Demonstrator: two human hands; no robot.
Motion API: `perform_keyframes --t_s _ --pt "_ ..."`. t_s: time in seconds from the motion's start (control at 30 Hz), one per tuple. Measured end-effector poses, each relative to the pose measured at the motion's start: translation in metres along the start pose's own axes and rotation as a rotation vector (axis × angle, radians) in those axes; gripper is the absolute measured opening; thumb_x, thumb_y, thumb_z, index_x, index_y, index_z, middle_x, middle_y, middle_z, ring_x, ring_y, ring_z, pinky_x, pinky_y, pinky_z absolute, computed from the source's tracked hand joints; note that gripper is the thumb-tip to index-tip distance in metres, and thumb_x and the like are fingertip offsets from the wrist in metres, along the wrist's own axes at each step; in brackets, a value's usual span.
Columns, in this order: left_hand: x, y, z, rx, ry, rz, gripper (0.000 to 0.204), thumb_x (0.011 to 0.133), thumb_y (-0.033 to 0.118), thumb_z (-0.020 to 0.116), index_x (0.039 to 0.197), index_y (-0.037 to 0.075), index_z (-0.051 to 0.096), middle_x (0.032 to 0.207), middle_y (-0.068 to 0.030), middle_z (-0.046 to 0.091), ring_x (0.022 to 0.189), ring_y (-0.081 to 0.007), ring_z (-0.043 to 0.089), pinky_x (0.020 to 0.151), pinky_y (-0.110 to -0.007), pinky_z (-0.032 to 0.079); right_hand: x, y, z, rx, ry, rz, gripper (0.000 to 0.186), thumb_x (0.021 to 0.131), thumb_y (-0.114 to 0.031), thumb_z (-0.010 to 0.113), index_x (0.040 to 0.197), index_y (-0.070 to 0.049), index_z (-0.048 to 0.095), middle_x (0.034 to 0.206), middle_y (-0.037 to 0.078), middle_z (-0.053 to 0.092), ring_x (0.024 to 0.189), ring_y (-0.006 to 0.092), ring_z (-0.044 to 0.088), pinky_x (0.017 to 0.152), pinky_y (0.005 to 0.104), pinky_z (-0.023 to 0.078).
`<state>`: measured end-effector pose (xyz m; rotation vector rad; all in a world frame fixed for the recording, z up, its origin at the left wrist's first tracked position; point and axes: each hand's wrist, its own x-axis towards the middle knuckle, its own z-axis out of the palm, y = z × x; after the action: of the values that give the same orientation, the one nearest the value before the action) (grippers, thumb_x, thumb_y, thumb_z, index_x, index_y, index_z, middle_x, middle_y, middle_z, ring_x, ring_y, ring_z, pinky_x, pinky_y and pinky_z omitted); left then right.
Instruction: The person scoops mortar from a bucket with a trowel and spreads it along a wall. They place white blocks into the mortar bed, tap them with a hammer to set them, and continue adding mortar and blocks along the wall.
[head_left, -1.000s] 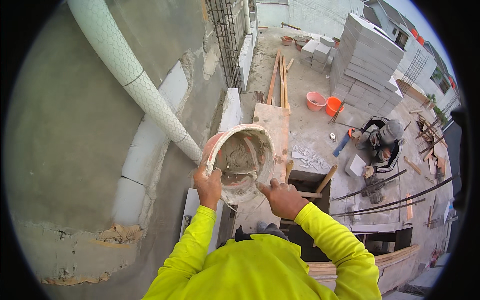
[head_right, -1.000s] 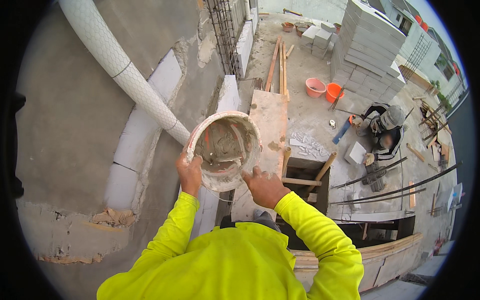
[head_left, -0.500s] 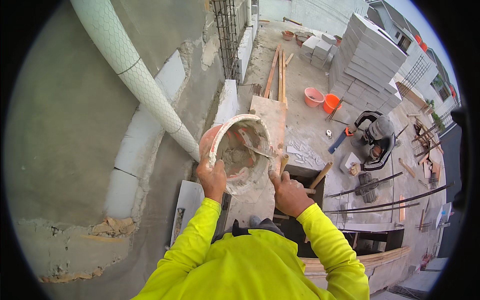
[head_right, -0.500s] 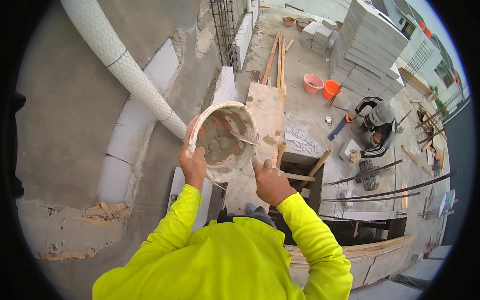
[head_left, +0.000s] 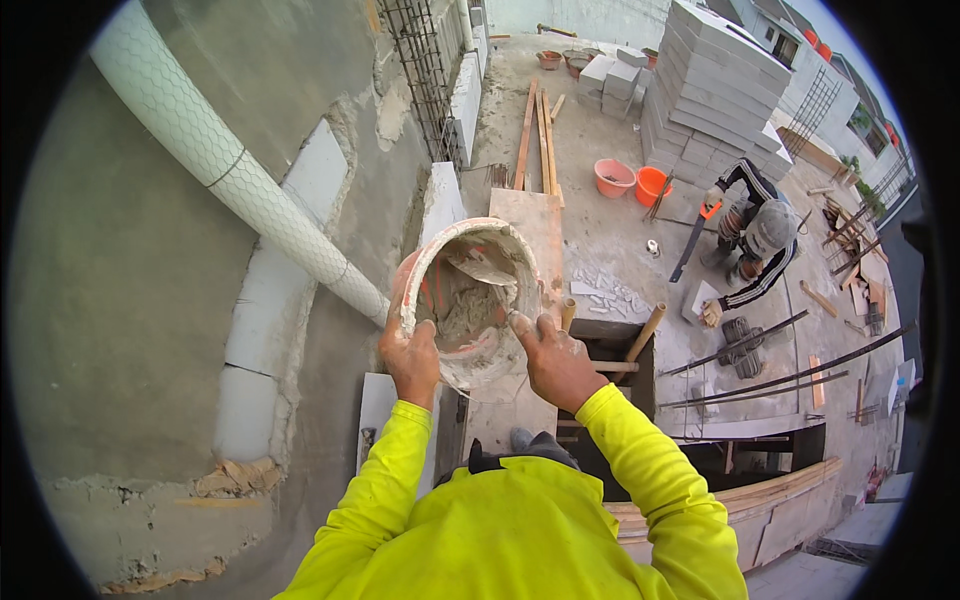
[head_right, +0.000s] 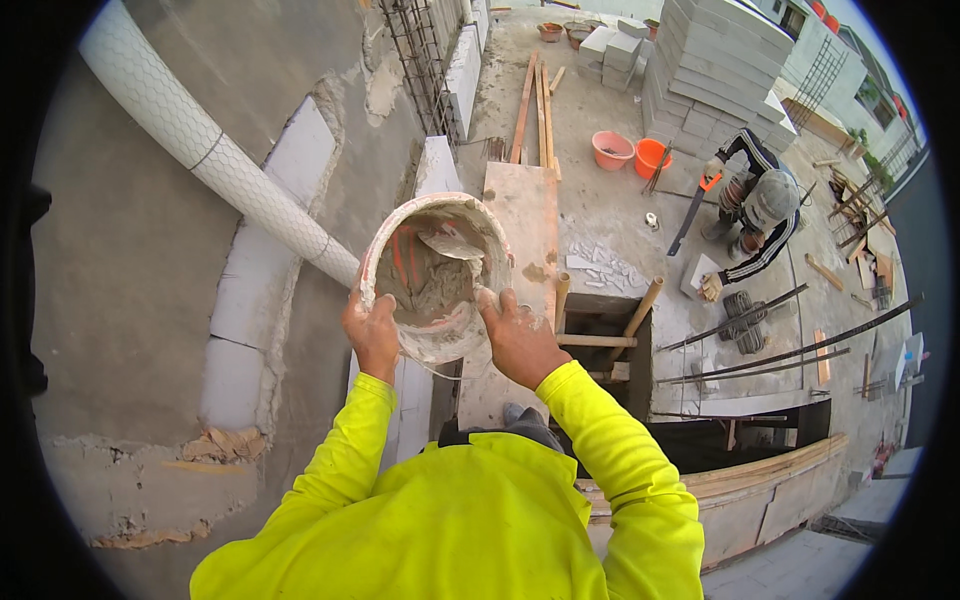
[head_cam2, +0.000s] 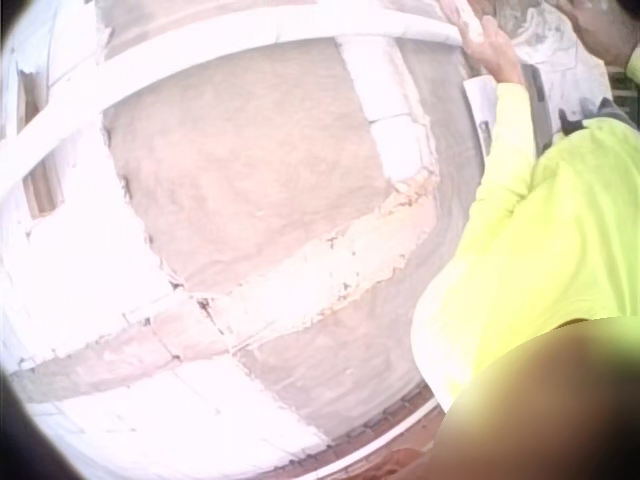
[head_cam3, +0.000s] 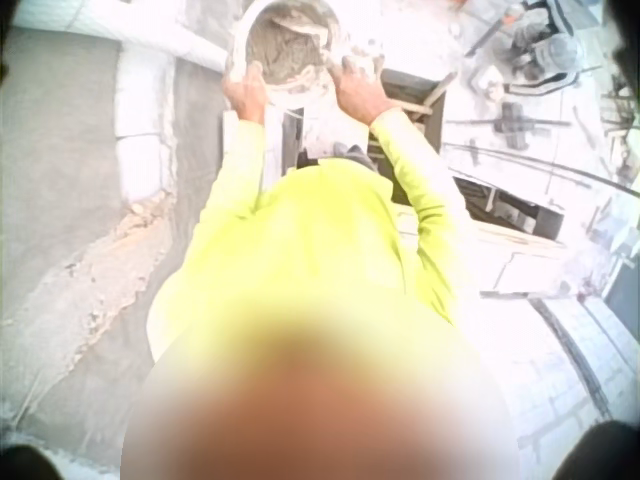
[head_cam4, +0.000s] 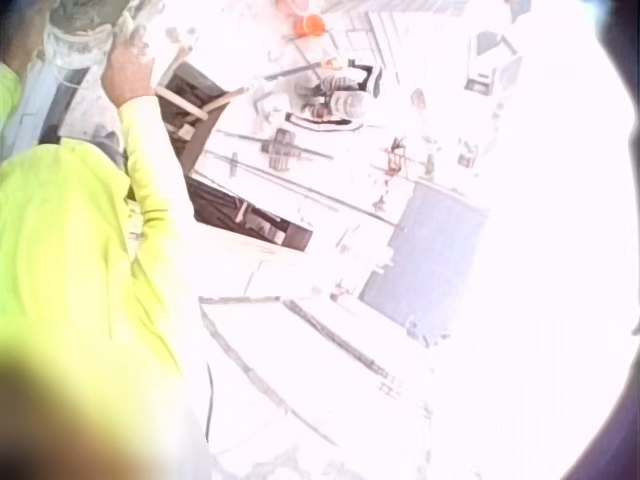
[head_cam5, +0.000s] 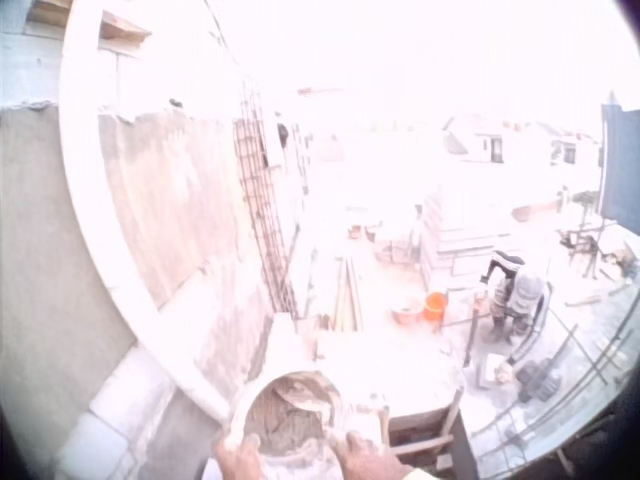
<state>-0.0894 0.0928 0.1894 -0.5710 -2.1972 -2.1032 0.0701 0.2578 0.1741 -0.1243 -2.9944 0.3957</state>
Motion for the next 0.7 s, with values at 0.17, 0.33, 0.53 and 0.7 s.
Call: perform_keyframes --t_s 0.17,0.33,0.53,0.7 --pt "0.000 -0.005 0.001 -0.059 0.004 0.054 0.059 0.079 -0.003 0.051 0.138 -0.005 0.055 0.127 -0.0113 0.066 0.110 -0.0171 0.060 0.101 -0.028 0.042 0.010 -0.001 -0.010 0.017 -0.162 0.012 0.060 0.083 -0.005 0.058 0.142 -0.003 0.043 0.113 0.025 0.055 0.082 0.0433 0.067 0.068 0.0511 0.056" --pt "-0.005 -0.012 -0.005 -0.184 -0.046 -0.119 0.059 0.079 -0.005 0.050 0.137 -0.006 0.055 0.127 -0.0102 0.064 0.111 -0.0169 0.059 0.101 -0.027 0.042 0.013 -0.018 -0.020 0.278 0.079 0.089 0.065 0.083 -0.006 0.058 0.145 -0.003 0.038 0.125 0.031 0.052 0.087 0.0471 0.068 0.075 0.0551 0.056" --pt "-0.004 -0.014 -0.012 -0.381 0.036 -0.171 0.057 0.078 -0.008 0.053 0.134 -0.007 0.058 0.121 -0.0096 0.064 0.109 -0.0163 0.059 0.099 -0.026 0.042 0.011 -0.019 -0.023 0.474 -0.079 0.154 0.062 0.083 -0.008 0.059 0.143 -0.002 0.045 0.110 0.029 0.056 0.095 0.0508 0.063 0.085 0.0557 0.052" --pt "-0.010 -0.015 -0.011 -0.328 0.005 -0.235 0.056 0.077 -0.007 0.054 0.133 -0.007 0.059 0.119 -0.0076 0.065 0.105 -0.0158 0.060 0.096 -0.027 0.044 0.014 -0.021 -0.023 0.471 -0.053 0.074 0.057 0.084 -0.008 0.058 0.139 0.000 0.046 0.116 0.030 0.058 0.094 0.0502 0.064 0.081 0.0551 0.054"
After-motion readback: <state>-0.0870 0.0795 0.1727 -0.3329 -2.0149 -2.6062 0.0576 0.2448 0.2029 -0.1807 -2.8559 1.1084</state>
